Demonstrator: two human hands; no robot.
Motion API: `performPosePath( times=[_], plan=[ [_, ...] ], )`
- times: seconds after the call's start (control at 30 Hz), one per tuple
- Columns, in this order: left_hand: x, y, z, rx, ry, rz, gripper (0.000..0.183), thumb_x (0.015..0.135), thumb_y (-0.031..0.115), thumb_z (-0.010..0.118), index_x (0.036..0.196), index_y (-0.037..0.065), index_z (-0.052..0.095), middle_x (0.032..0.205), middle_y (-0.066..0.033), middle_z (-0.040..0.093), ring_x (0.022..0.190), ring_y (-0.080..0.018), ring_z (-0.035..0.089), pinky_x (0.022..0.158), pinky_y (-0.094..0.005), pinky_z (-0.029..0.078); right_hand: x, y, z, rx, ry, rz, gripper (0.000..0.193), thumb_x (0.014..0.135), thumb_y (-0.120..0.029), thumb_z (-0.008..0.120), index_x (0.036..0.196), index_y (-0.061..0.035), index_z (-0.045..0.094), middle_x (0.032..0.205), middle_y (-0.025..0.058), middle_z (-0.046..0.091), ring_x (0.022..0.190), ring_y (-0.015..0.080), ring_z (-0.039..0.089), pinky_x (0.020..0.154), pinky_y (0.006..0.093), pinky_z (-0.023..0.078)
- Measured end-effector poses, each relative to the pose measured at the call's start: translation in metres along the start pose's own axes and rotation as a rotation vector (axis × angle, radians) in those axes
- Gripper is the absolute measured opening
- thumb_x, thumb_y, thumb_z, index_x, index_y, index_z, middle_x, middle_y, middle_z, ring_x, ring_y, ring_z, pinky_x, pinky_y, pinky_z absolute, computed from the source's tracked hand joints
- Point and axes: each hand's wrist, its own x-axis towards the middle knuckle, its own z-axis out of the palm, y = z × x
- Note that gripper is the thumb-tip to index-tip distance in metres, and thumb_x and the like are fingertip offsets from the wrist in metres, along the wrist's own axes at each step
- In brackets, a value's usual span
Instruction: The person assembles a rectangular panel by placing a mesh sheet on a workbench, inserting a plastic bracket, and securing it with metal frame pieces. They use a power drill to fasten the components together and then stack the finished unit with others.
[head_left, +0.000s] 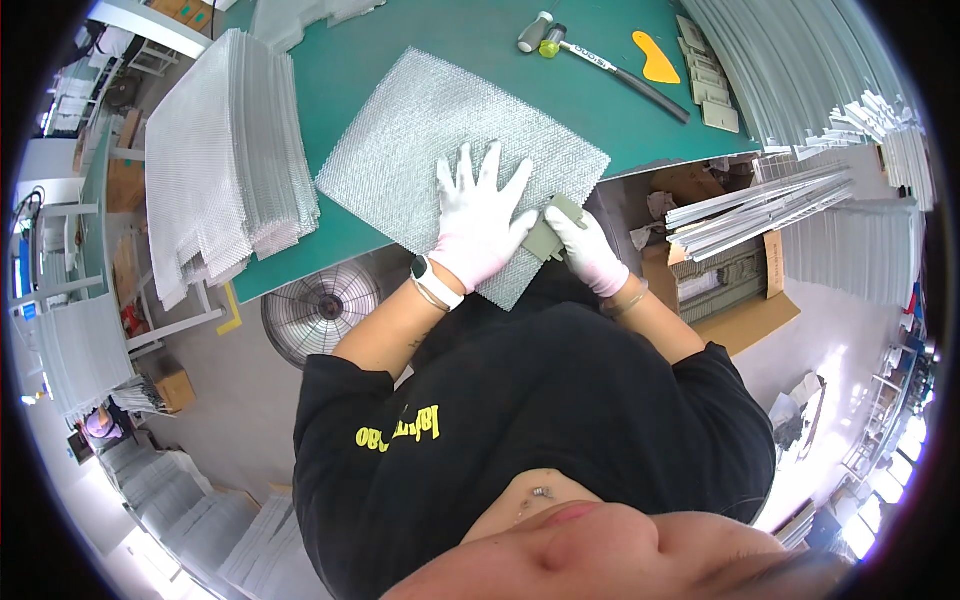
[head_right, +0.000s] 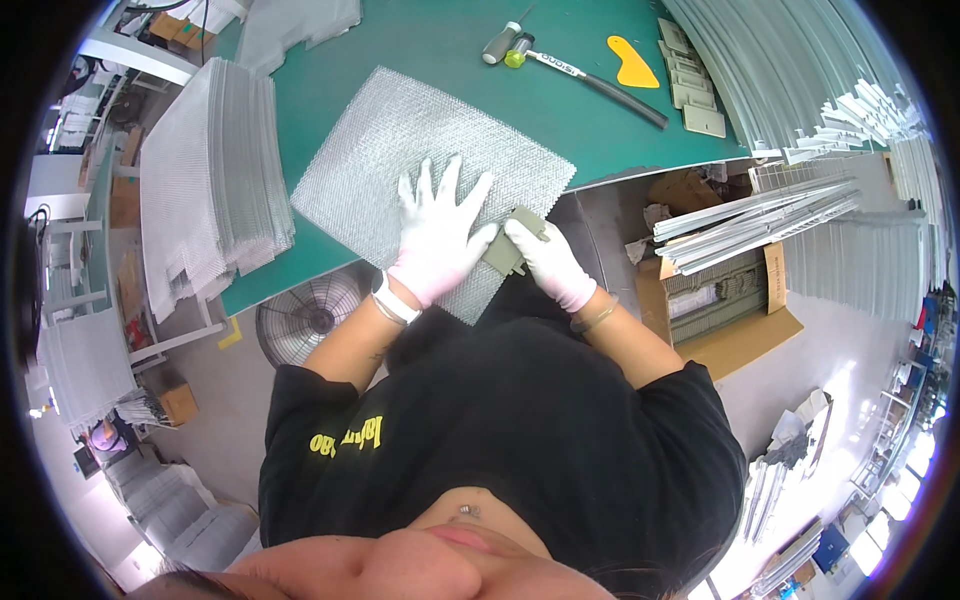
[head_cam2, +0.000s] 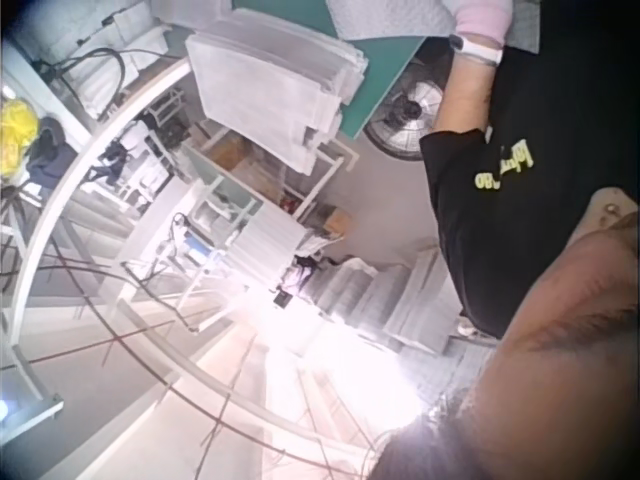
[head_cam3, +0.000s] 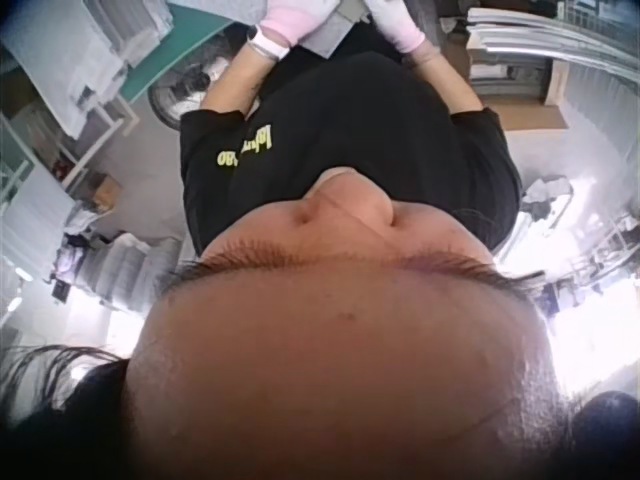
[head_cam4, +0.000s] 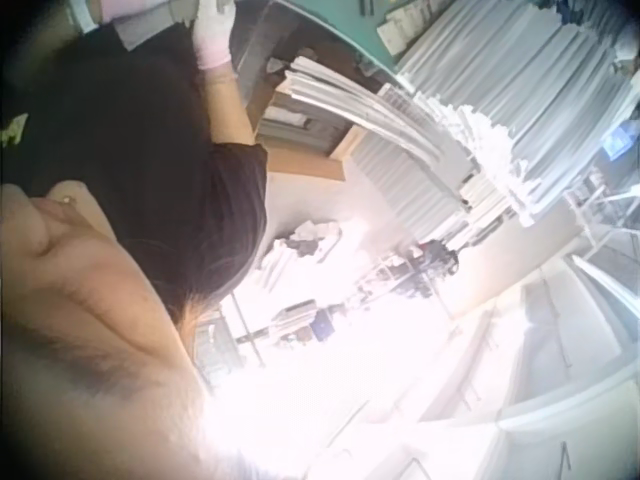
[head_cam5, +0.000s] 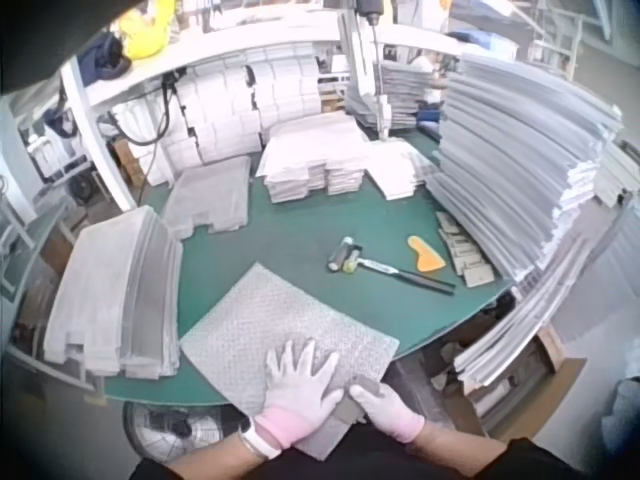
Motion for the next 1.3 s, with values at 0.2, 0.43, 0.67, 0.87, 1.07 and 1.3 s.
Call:
performPosePath(
  times=[0.2, 0.43, 0.67, 0.87, 1.07, 1.3],
  plan=[
    [-0.004, 0.002, -0.001, 0.001, 0.000, 0.014, 0.065, 0.093, 0.046, 0.055, 0.151, 0.019, 0.042, 0.156, -0.0239, 0.032, 0.144, -0.0504, 0.025, 0.116, -0.0673, 0.013, -0.002, -0.023, -0.016, -0.002, -0.248, 0.283, 0.028, 0.102, -0.033, 0.059, 0.107, -0.0059, 0.064, 0.092, -0.0009, 0.066, 0.086, 0.0073, 0.060, 0.077, 0.0269, 0.051],
    [-0.003, 0.003, 0.000, 0.033, 0.013, 0.022, 0.065, 0.093, 0.045, 0.054, 0.151, 0.018, 0.042, 0.155, -0.0238, 0.034, 0.143, -0.0497, 0.025, 0.116, -0.0674, 0.013, -0.001, -0.002, 0.013, 0.060, 0.076, -0.016, 0.021, 0.101, -0.026, 0.061, 0.105, -0.0057, 0.065, 0.093, -0.0009, 0.065, 0.083, 0.0070, 0.059, 0.074, 0.0268, 0.051],
    [-0.010, 0.003, 0.000, -0.038, 0.036, 0.041, 0.064, 0.092, 0.043, 0.056, 0.150, 0.018, 0.044, 0.152, -0.0239, 0.037, 0.142, -0.0491, 0.027, 0.116, -0.0671, 0.014, -0.005, 0.014, 0.012, 0.178, 0.138, -0.054, 0.021, 0.100, -0.026, 0.063, 0.101, -0.0049, 0.065, 0.090, -0.0017, 0.064, 0.080, 0.0050, 0.057, 0.070, 0.0248, 0.049],
    [-0.010, 0.005, 0.003, -0.016, 0.032, 0.044, 0.062, 0.092, 0.041, 0.056, 0.149, 0.018, 0.045, 0.153, -0.0230, 0.037, 0.142, -0.0480, 0.028, 0.116, -0.0668, 0.014, 0.001, 0.027, 0.018, 0.285, 0.208, -0.015, 0.020, 0.101, -0.028, 0.060, 0.096, -0.0098, 0.065, 0.085, -0.0046, 0.061, 0.075, 0.0034, 0.053, 0.065, 0.0237, 0.045],
    [-0.005, -0.006, 0.003, 0.000, 0.020, 0.065, 0.061, 0.092, 0.038, 0.057, 0.148, 0.018, 0.046, 0.152, -0.0229, 0.037, 0.142, -0.0479, 0.028, 0.116, -0.0668, 0.015, 0.008, 0.020, 0.031, 0.299, 0.183, -0.052, 0.016, 0.101, -0.024, 0.063, 0.097, -0.0084, 0.067, 0.084, -0.0056, 0.061, 0.074, 0.0038, 0.054, 0.066, 0.0241, 0.047],
    [-0.009, -0.003, -0.001, -0.046, 0.019, 0.084, 0.059, 0.092, 0.040, 0.059, 0.147, 0.021, 0.048, 0.153, -0.0207, 0.038, 0.142, -0.0462, 0.029, 0.116, -0.0658, 0.015, -0.001, 0.033, 0.022, 0.204, 0.216, -0.091, 0.024, 0.103, -0.026, 0.059, 0.091, -0.0072, 0.066, 0.081, -0.0043, 0.061, 0.072, 0.0035, 0.052, 0.064, 0.0247, 0.046]
  ],
)
